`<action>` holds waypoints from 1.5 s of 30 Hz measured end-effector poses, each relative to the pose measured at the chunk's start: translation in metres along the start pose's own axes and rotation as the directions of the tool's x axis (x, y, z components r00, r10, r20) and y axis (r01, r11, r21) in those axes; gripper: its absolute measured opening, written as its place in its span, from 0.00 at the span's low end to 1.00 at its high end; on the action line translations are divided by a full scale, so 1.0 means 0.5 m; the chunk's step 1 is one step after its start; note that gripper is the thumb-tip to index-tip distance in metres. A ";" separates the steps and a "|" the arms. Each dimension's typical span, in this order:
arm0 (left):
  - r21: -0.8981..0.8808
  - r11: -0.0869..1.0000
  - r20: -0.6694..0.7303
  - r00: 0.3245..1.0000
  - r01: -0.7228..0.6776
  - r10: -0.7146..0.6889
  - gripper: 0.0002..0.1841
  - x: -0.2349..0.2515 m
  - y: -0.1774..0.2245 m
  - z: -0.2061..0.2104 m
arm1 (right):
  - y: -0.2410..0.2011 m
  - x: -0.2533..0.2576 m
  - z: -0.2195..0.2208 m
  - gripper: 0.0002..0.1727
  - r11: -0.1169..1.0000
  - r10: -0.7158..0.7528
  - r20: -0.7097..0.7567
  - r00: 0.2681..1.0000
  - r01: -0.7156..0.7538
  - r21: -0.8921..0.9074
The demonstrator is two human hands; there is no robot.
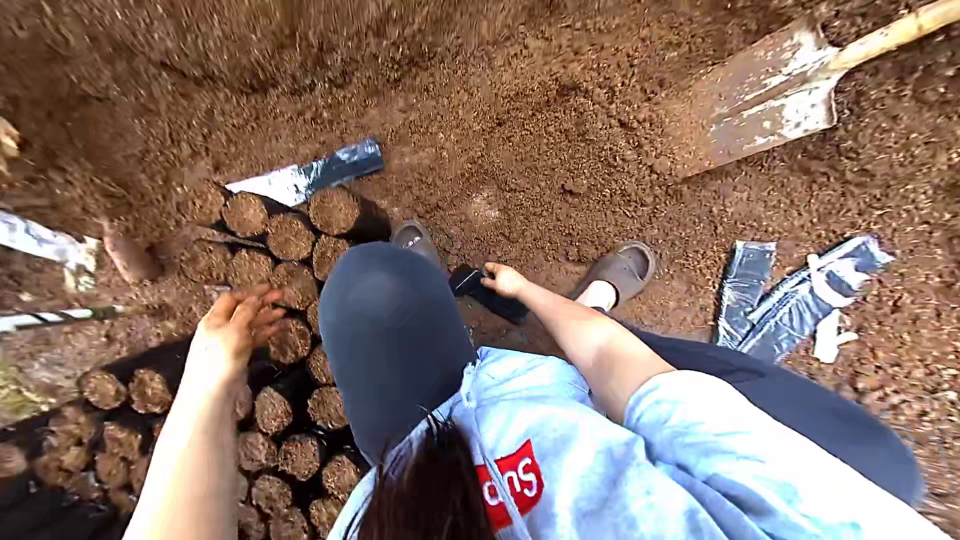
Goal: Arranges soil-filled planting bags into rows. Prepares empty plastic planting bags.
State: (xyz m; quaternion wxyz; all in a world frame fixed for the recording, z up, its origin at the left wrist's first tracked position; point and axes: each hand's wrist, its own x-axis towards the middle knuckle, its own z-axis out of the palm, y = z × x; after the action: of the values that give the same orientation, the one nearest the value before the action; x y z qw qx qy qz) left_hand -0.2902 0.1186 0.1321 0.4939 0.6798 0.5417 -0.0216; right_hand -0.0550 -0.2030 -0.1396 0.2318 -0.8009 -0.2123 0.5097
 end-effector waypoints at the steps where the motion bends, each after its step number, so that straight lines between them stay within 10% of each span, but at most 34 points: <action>1: -0.011 0.996 0.021 0.996 -0.083 0.084 0.19 0.015 0.063 0.019 | -0.025 -0.006 -0.015 0.21 0.991 -0.008 -0.081 0.997 0.019 0.129; 4: 0.069 0.955 0.188 0.944 -0.288 0.271 0.21 0.054 0.218 0.091 | -0.117 -0.027 -0.101 0.24 0.809 0.045 -0.329 0.943 0.158 0.566; 7: 0.214 0.853 0.466 0.817 -0.476 0.339 0.24 0.095 0.325 0.196 | -0.199 -0.068 -0.210 0.23 0.286 0.082 -0.445 0.892 0.407 0.867; 10: 0.390 0.651 0.696 0.671 -0.651 0.254 0.42 0.133 0.396 0.308 | -0.257 -0.119 -0.303 0.23 -0.086 0.099 -0.510 0.854 0.518 0.851; 14: 0.329 0.739 0.766 0.624 -0.588 0.156 0.20 0.144 0.443 0.418 | -0.271 -0.145 -0.362 0.22 -0.360 0.163 -0.550 0.819 0.568 0.740; 16: 0.253 0.784 0.752 0.625 -0.567 0.209 0.15 0.148 0.453 0.452 | -0.255 -0.159 -0.376 0.27 -0.296 0.252 -0.540 0.803 0.595 0.747; 19: 0.293 0.622 0.688 0.612 -0.726 0.391 0.16 0.142 0.467 0.487 | -0.206 -0.165 -0.380 0.40 0.184 0.515 -0.580 0.632 0.579 0.794; 22: 0.337 0.525 0.674 0.589 -0.782 0.445 0.20 0.122 0.476 0.525 | -0.198 -0.180 -0.347 0.36 0.531 0.317 -0.746 0.586 0.542 0.651; 25: 0.154 0.697 0.651 0.602 -0.701 0.462 0.19 0.118 0.467 0.589 | -0.235 -0.158 -0.331 0.28 0.315 0.018 -0.622 0.783 0.586 0.747; 29: -0.006 0.904 0.639 0.694 -0.428 0.332 0.19 0.102 0.455 0.649 | -0.234 -0.170 -0.344 0.19 0.271 0.129 -0.567 0.814 0.521 0.809; 35: 0.581 0.455 0.597 0.733 -0.675 0.326 0.09 0.163 0.466 0.651 | -0.103 -0.129 -0.394 0.20 0.686 0.419 -0.597 0.684 0.193 0.702; 40: 0.388 -0.103 0.833 0.301 -0.916 0.465 0.16 0.134 0.495 0.671 | -0.079 -0.099 -0.422 0.14 0.762 0.328 -0.604 0.727 0.175 0.624; 45: 0.675 -0.107 0.710 0.602 -0.730 0.365 0.23 0.219 0.548 0.691 | 0.041 -0.062 -0.473 0.23 0.808 0.041 -0.774 0.631 0.434 0.397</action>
State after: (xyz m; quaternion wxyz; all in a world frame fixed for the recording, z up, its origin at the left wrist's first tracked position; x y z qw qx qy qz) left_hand 0.1373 -0.0230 0.0713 -0.0059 0.9705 -0.0198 -0.2401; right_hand 0.1514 -0.2738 -0.0412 0.5750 -0.8056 -0.0313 0.1395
